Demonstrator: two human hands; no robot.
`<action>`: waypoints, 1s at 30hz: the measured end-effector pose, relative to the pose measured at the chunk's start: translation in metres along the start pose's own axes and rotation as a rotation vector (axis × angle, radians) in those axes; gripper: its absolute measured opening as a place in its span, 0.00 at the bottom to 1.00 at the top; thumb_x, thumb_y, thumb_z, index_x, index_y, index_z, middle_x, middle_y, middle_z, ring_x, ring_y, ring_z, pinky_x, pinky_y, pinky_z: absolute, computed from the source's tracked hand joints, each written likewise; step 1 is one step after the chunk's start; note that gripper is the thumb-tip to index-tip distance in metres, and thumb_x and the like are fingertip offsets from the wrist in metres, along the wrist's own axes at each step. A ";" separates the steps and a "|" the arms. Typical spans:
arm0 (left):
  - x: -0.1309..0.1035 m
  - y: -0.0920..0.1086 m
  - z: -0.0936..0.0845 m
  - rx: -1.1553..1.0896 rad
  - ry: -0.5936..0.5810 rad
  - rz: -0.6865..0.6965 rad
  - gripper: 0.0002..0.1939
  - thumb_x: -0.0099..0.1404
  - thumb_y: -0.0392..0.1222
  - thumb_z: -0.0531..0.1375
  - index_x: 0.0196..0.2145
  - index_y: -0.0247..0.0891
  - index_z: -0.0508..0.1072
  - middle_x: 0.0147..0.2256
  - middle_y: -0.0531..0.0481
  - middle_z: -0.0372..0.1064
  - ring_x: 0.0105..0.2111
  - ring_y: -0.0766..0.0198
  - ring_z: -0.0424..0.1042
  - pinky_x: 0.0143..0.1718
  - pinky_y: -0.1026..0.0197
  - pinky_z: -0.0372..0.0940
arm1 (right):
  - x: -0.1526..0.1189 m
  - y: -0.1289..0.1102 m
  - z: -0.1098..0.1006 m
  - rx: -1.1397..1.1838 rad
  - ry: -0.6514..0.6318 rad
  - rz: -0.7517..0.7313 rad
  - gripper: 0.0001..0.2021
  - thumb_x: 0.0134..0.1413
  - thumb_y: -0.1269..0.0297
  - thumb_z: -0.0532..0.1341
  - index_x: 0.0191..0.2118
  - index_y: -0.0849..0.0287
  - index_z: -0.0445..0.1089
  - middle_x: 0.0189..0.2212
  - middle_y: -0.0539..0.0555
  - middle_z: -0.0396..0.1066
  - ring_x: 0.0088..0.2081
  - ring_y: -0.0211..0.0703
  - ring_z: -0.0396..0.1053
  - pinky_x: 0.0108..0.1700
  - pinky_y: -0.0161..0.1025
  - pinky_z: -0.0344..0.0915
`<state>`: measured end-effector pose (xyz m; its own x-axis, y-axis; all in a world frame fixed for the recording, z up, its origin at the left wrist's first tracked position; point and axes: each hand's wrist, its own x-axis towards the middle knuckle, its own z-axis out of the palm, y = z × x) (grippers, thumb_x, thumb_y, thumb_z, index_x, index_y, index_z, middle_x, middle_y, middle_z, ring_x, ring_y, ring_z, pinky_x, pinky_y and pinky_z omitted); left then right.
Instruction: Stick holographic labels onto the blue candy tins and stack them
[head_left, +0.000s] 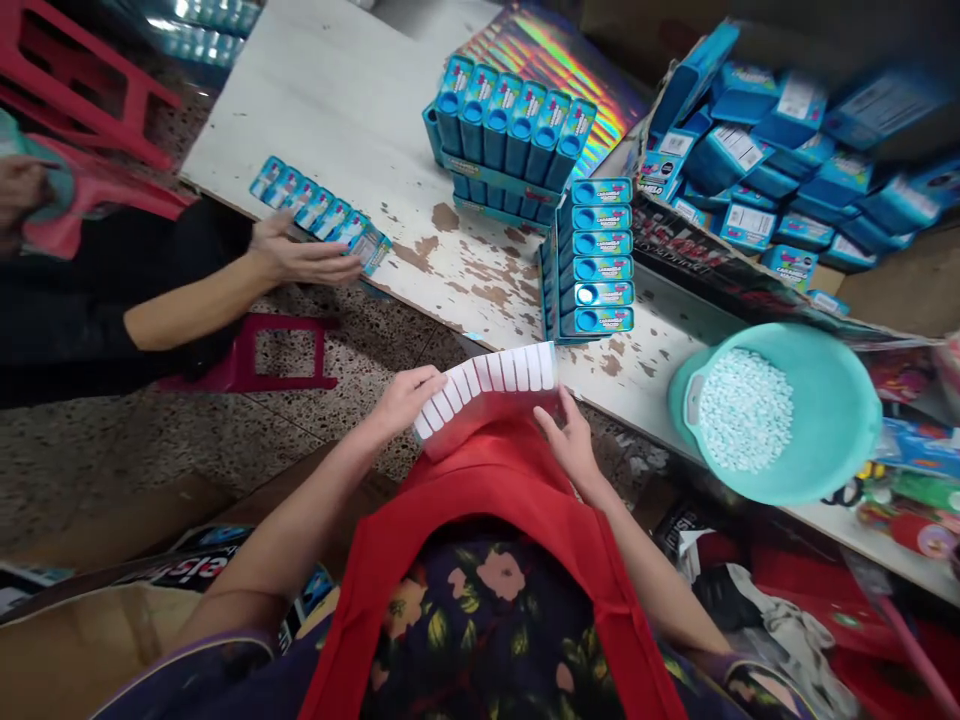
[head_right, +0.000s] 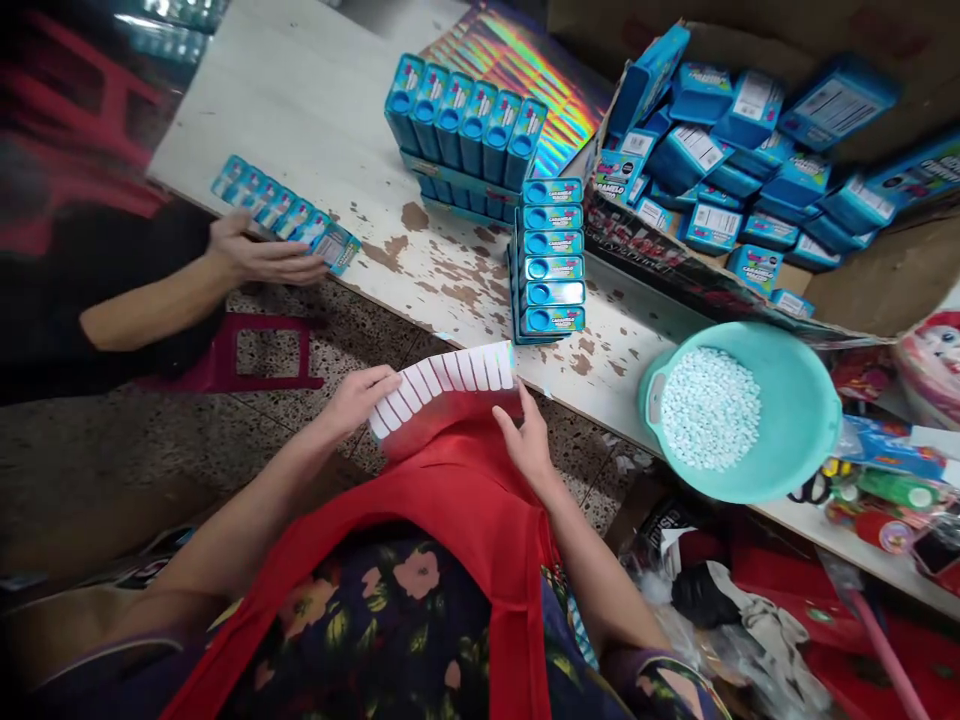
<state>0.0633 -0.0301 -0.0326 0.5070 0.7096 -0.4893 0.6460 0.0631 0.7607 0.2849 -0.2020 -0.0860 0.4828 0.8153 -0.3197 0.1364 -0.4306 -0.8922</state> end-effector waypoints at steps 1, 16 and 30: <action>0.001 -0.004 -0.002 0.014 0.018 0.007 0.21 0.65 0.57 0.52 0.26 0.37 0.70 0.20 0.54 0.65 0.22 0.67 0.62 0.22 0.65 0.57 | -0.002 0.000 0.001 0.005 0.005 -0.004 0.28 0.54 0.47 0.60 0.57 0.58 0.65 0.55 0.60 0.68 0.57 0.51 0.65 0.62 0.50 0.58; -0.043 -0.033 -0.007 0.407 0.130 0.711 0.30 0.56 0.66 0.61 0.50 0.46 0.72 0.50 0.44 0.70 0.55 0.48 0.65 0.59 0.40 0.57 | -0.008 -0.031 -0.035 0.536 -0.430 0.366 0.22 0.37 0.53 0.73 0.39 0.60 0.76 0.35 0.55 0.78 0.34 0.46 0.75 0.39 0.42 0.71; -0.021 -0.004 0.014 -0.557 0.144 -0.003 0.35 0.53 0.50 0.66 0.55 0.38 0.61 0.32 0.50 0.73 0.26 0.64 0.71 0.29 0.61 0.69 | -0.028 -0.024 -0.013 0.577 0.204 0.257 0.29 0.34 0.56 0.74 0.44 0.56 0.65 0.35 0.52 0.77 0.32 0.44 0.74 0.38 0.42 0.72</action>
<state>0.0580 -0.0549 -0.0309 0.3979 0.7948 -0.4582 0.2291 0.3975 0.8885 0.2795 -0.2194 -0.0516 0.6000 0.6004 -0.5288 -0.4629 -0.2785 -0.8415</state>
